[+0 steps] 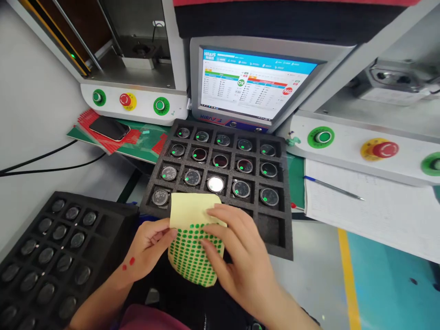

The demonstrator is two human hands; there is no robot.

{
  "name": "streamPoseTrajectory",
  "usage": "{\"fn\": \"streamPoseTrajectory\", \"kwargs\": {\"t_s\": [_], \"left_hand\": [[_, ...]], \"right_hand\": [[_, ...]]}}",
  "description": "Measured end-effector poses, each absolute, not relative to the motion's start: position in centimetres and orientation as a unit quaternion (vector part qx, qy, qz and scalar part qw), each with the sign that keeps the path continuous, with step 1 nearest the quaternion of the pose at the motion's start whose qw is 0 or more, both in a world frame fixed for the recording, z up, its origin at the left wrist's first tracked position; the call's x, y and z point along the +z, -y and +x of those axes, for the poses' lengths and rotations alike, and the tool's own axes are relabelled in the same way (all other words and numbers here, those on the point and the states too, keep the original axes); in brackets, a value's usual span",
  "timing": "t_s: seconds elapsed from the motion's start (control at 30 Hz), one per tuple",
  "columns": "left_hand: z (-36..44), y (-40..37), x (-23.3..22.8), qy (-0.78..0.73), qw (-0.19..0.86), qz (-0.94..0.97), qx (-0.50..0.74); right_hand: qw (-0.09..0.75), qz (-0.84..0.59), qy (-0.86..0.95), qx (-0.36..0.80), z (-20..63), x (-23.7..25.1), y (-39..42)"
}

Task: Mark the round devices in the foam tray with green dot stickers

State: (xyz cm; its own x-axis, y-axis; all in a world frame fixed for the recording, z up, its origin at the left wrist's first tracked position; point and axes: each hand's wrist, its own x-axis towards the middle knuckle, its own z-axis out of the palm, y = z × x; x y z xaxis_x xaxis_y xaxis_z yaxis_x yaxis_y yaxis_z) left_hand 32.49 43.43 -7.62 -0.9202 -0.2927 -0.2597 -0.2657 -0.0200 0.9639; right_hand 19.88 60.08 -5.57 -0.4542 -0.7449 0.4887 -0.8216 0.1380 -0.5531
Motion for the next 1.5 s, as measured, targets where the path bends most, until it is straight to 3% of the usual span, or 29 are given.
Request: {"fn": "streamPoseTrajectory", "kwargs": {"t_s": [0.3,1.07,1.17,1.33,1.5], "left_hand": [[31.7,-45.5,-7.3,0.594,0.048,0.206,-0.776],[31.6,-45.3,-7.6,0.570,0.062,0.261,-0.777],[31.8,-43.4,-8.1,0.583,0.149,0.310,-0.736],[32.3,-38.4,-8.5,0.546,0.396,0.364,-0.642],[32.6,-36.7,-8.4,0.506,0.450,0.373,-0.635]], "right_hand": [[0.076,0.526,0.741,0.411,20.5,-6.9,-59.1],[0.136,0.528,0.741,0.392,22.0,-8.0,-58.9],[0.104,0.506,0.753,0.408,21.2,-8.4,-58.8],[0.020,0.406,0.809,0.425,18.3,-10.5,-58.5],[-0.066,0.442,0.806,0.389,17.6,-12.0,-58.0]]}}
